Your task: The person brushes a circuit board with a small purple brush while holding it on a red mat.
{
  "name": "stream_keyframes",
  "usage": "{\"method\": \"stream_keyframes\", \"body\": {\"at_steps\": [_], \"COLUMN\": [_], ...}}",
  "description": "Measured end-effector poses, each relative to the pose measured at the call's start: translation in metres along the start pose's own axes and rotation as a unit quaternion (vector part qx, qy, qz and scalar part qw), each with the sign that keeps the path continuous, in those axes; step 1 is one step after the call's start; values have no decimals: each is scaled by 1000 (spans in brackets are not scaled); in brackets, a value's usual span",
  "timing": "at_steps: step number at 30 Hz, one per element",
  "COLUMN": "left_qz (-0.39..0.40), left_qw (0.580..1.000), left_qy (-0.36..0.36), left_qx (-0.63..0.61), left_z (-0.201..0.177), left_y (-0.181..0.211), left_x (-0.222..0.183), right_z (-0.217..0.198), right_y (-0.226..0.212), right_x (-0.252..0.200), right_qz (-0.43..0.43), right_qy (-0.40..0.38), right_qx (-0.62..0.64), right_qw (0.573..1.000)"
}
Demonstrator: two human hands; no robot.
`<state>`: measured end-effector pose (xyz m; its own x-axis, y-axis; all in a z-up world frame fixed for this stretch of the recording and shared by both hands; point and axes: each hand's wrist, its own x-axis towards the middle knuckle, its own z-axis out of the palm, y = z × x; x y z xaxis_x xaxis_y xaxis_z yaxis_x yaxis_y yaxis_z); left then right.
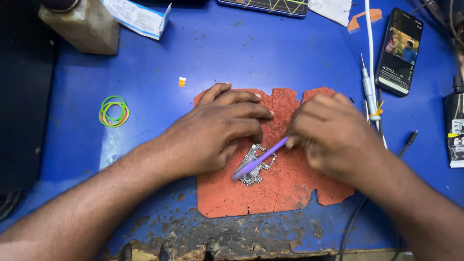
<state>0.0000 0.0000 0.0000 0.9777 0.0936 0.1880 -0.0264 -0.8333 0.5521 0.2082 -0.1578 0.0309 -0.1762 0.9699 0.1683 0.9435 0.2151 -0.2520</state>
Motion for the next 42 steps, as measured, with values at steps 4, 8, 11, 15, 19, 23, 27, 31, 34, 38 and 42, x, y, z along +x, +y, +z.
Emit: {"method": "stream_keyframes", "body": {"at_steps": [4, 8, 11, 15, 19, 23, 27, 31, 34, 38, 42], "left_qz": [5, 4, 5, 7, 6, 6, 3, 1, 6, -3, -1], "left_qw": [1000, 1000, 1000, 1000, 1000, 1000, 1000, 1000, 1000, 1000, 1000], "left_qy": [9, 10, 12, 12, 12, 17, 17, 19, 17, 16, 18], "left_qx": [-3, 1, -1, -5, 2, -3, 3, 2, 1, -1, -9], "left_z": [3, 2, 2, 2, 1, 3, 2, 3, 4, 0, 0], "left_y": [-1, -1, 0, -1, -1, -1, -1, 0, -1, 0, 2], "left_x": [0, -1, 0, -1, 0, 0, -1, 0, 0, 0, 0], "right_z": [-7, -9, -5, -12, -9, -12, -13, -10, -16, -11, -15], "right_y": [5, 0, -4, 6, -3, 6, 4, 2, 9, -1, 9], "right_x": [2, 3, 1, 4, 2, 3, 3, 1, 3, 2, 4], "right_qz": [21, 24, -7, 51, 1, 27, 42, 21, 42, 19, 45], "right_qy": [13, 22, 27, 35, 40, 43, 37, 35, 43, 42, 51], "right_qx": [1, -14, -3, -35, -18, -27, -35, -35, -33, -22, -15], "right_qw": [1000, 999, 1000, 997, 999, 998, 998, 999, 998, 999, 998]}}
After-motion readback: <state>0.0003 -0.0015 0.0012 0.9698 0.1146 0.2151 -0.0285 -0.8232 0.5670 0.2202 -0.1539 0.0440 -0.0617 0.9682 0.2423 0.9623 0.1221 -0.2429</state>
